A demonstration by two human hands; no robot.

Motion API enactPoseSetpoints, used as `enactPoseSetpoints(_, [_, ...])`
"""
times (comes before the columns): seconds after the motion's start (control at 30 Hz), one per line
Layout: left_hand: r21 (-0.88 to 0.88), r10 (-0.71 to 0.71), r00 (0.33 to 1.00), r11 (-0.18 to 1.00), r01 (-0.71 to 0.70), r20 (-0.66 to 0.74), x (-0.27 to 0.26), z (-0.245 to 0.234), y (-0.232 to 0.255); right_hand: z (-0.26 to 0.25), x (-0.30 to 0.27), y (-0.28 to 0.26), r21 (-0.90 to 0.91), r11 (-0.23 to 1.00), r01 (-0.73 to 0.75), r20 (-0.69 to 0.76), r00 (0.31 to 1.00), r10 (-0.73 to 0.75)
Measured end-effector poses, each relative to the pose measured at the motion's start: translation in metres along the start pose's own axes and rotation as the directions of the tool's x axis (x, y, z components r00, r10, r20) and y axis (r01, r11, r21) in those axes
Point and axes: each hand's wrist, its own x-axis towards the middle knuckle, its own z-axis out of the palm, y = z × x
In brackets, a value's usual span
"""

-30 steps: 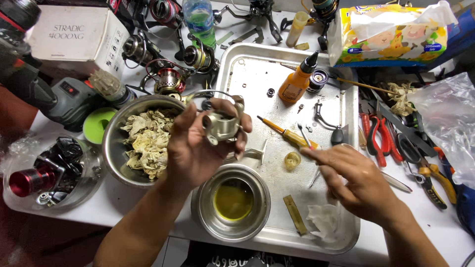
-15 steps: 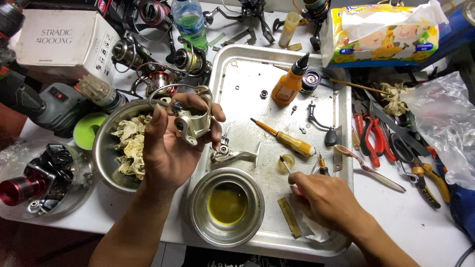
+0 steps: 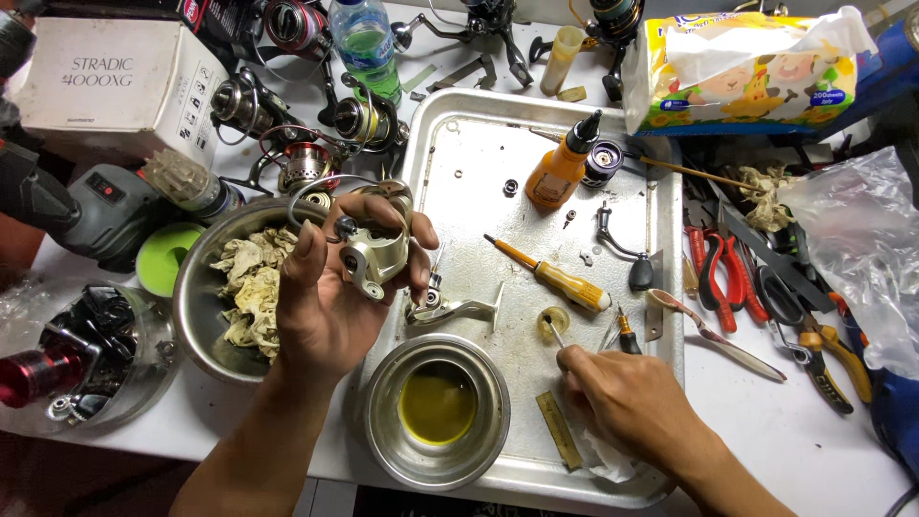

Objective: The person disassembles a fishing reel, cleans internal components with a brush and oil, and reassembles the reel. They handle the reel body, a small brush, and a bowl of oil while working at a cluttered workbench.

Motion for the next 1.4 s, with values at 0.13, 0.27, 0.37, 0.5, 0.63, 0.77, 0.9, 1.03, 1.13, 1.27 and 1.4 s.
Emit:
enactPoseSetpoints(0.13, [0.001, 0.002, 0.999, 1.000, -0.002, -0.038, 0.002, 0.002, -0.001, 0.002, 0.000, 0.001, -0.045, 0.998, -0.045, 0.050, 0.998, 0.048])
enactPoseSetpoints(0.27, [0.007, -0.003, 1.000, 1.000, 0.003, -0.017, 0.003, 0.003, -0.001, 0.001, 0.000, 0.002, -0.037, 0.997, -0.063, 0.073, 0.995, 0.065])
enactPoseSetpoints(0.37, [0.001, -0.014, 1.000, 1.000, 0.014, -0.024, 0.002, 0.002, -0.001, 0.000, -0.002, 0.006, 0.054, 0.998, -0.046, 0.016, 0.999, 0.045])
enactPoseSetpoints(0.5, [-0.038, -0.033, 0.999, 0.999, 0.032, -0.035, 0.001, 0.001, -0.002, -0.009, -0.002, 0.011, 0.310, 0.941, -0.134, -0.125, 0.976, 0.180])
enactPoseSetpoints(0.63, [-0.038, -0.023, 1.000, 0.999, 0.023, 0.003, 0.001, -0.001, -0.002, -0.008, 0.001, 0.000, 0.373, 0.916, -0.150, -0.235, 0.939, 0.250])
enactPoseSetpoints(0.77, [-0.020, -0.021, 0.999, 1.000, 0.021, -0.032, 0.000, 0.002, -0.002, -0.007, 0.008, -0.010, 0.092, 0.995, 0.030, -0.341, 0.940, 0.003])
enactPoseSetpoints(0.9, [-0.033, -0.011, 0.999, 0.999, 0.010, -0.031, -0.002, 0.003, -0.002, 0.003, 0.002, -0.003, -0.043, 0.999, 0.029, -0.099, 0.995, -0.034])
enactPoseSetpoints(1.03, [-0.037, -0.021, 1.000, 0.999, 0.020, -0.018, -0.003, 0.003, -0.001, 0.006, -0.001, -0.006, -0.008, 0.999, -0.034, -0.022, 0.999, 0.034])
enactPoseSetpoints(1.13, [-0.018, -0.020, 1.000, 1.000, 0.019, -0.023, -0.005, 0.005, 0.000, 0.010, -0.005, -0.002, -0.048, 0.990, -0.136, 0.096, 0.985, 0.140])
enactPoseSetpoints(1.27, [-0.032, -0.015, 1.000, 0.999, 0.014, -0.010, -0.006, 0.005, -0.001, 0.004, -0.005, -0.005, -0.009, 0.991, -0.137, 0.121, 0.983, 0.137])
enactPoseSetpoints(1.4, [-0.015, 0.002, 1.000, 1.000, -0.002, -0.031, -0.005, 0.008, 0.005, 0.000, -0.005, -0.008, -0.022, 0.990, -0.137, 0.097, 0.986, 0.138])
